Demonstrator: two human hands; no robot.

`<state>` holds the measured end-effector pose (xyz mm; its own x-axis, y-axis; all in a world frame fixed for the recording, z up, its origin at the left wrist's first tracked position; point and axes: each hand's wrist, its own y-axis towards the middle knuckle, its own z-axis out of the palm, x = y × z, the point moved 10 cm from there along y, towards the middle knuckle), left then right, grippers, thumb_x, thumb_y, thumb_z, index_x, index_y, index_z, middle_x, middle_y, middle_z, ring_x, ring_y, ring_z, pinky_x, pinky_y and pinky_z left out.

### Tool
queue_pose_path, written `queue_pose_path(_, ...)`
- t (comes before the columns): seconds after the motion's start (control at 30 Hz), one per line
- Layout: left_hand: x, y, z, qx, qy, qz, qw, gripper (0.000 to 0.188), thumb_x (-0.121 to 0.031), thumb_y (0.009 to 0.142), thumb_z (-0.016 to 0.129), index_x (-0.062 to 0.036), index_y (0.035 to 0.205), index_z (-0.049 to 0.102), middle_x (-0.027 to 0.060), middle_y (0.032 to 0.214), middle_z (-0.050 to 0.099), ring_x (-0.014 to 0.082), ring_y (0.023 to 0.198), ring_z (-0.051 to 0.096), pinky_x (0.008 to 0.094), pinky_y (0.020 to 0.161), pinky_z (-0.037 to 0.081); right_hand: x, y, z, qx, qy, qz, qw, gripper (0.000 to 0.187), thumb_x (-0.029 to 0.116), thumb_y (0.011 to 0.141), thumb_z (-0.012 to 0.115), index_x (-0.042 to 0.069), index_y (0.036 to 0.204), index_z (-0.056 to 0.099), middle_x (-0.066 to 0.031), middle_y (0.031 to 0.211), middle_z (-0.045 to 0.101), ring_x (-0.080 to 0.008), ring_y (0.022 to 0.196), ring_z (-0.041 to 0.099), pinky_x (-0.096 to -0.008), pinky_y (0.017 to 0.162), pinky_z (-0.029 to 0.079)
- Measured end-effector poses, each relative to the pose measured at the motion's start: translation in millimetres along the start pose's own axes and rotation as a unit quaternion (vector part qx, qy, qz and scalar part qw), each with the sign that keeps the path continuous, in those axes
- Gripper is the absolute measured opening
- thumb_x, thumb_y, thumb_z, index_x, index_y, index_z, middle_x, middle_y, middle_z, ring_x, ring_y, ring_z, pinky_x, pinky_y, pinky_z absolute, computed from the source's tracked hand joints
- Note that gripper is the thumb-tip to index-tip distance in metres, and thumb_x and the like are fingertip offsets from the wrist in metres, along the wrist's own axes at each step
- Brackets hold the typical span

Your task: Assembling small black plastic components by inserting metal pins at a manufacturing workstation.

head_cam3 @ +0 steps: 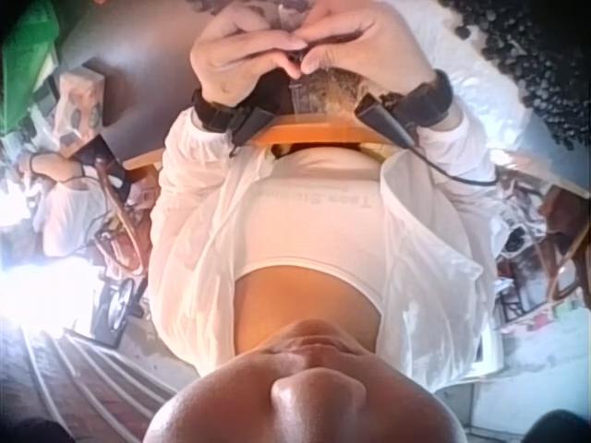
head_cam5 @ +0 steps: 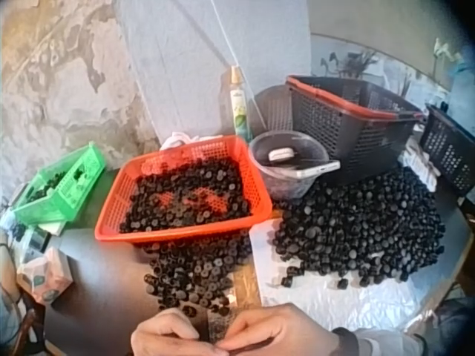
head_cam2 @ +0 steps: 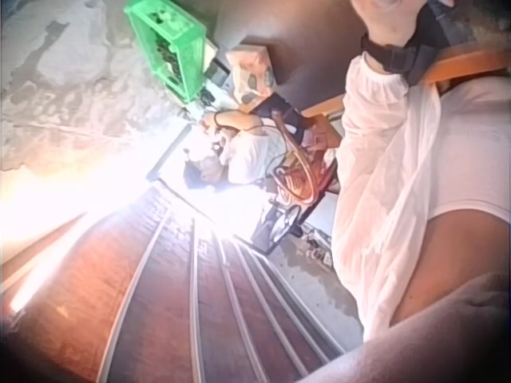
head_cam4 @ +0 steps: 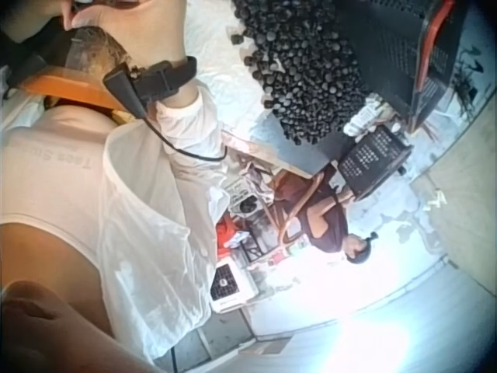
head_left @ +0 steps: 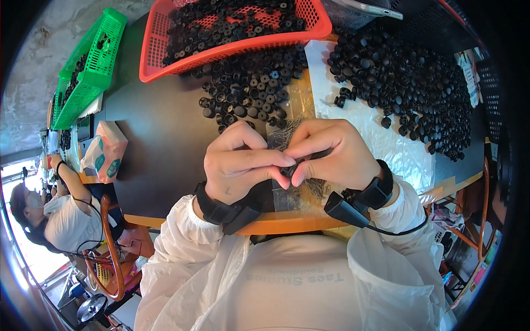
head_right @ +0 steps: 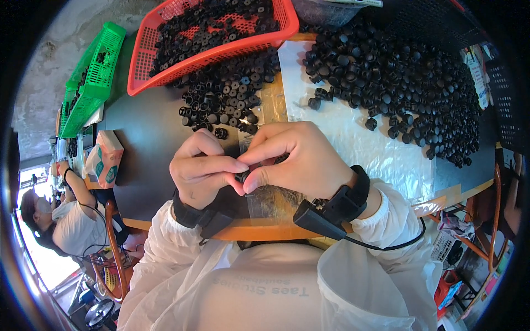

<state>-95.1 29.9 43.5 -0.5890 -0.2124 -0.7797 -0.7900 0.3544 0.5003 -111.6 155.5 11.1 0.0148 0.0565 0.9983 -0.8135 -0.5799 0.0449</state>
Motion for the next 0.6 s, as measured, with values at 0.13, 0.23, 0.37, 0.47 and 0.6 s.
queue_pose_path(0.13, -8.6, -0.2, 2.0, -0.016, 0.014, 0.035, 0.999, 0.036, -0.018, 0.056, 0.087, -0.0123, 0.091, 0.079, -0.0037, 0.072, 0.052, 0.0131, 0.062, 0.050, 0.0263, 0.055, 0.039, -11.7, -3.2, -0.4, -0.022, 0.077, 0.050, 0.996, 0.022, 0.000, 0.072, 0.078, 0.001, 0.093, 0.076, -0.0063, 0.085, 0.068, -0.0149, 0.078, 0.065, -0.0262, 0.069, 0.049)
queue_pose_path(0.23, -15.4, -2.9, 0.0, -0.032, 0.015, 0.041, 0.999, 0.035, -0.016, 0.058, 0.086, -0.0109, 0.092, 0.078, -0.0030, 0.072, 0.053, 0.0129, 0.061, 0.052, 0.0260, 0.054, 0.039, -13.5, -4.5, 4.4, -0.014, 0.137, 0.063, 0.988, 0.022, -0.003, 0.071, 0.076, -0.001, 0.093, 0.075, -0.0068, 0.087, 0.069, -0.0150, 0.080, 0.065, -0.0269, 0.070, 0.050)
queue_pose_path(0.37, -13.1, -5.1, -2.8, -0.051, -0.022, 0.034, 0.998, 0.037, -0.016, 0.059, 0.086, -0.0099, 0.094, 0.077, -0.0011, 0.074, 0.055, 0.0126, 0.062, 0.053, 0.0257, 0.053, 0.041, 2.3, -2.6, 2.9, -0.018, 0.023, -0.017, 0.999, 0.023, -0.001, 0.071, 0.078, 0.000, 0.095, 0.075, -0.0079, 0.088, 0.069, -0.0164, 0.081, 0.065, -0.0278, 0.071, 0.050)
queue_pose_path(0.47, -15.6, 0.3, -8.4, -0.075, 0.037, 0.043, 0.996, 0.036, -0.016, 0.061, 0.087, -0.0089, 0.095, 0.077, 0.0003, 0.077, 0.057, 0.0124, 0.062, 0.053, 0.0259, 0.054, 0.042, 34.0, 2.3, -3.3, -0.050, -0.139, -0.134, 0.980, 0.029, 0.007, 0.069, 0.081, 0.007, 0.098, 0.075, -0.0076, 0.090, 0.069, -0.0235, 0.082, 0.063, -0.0330, 0.077, 0.049)
queue_pose_path(0.6, -11.4, 5.8, -14.3, -0.054, 0.080, 0.036, 0.995, 0.030, -0.020, 0.062, 0.089, -0.0079, 0.085, 0.073, 0.0019, 0.079, 0.060, 0.0158, 0.063, 0.054, 0.0288, 0.055, 0.044, 72.3, -7.1, -48.2, -0.240, -0.480, -0.171, 0.826, 0.032, 0.011, 0.071, 0.080, 0.012, 0.103, 0.075, -0.0051, 0.091, 0.068, -0.0265, 0.087, 0.060, -0.0367, 0.081, 0.048)
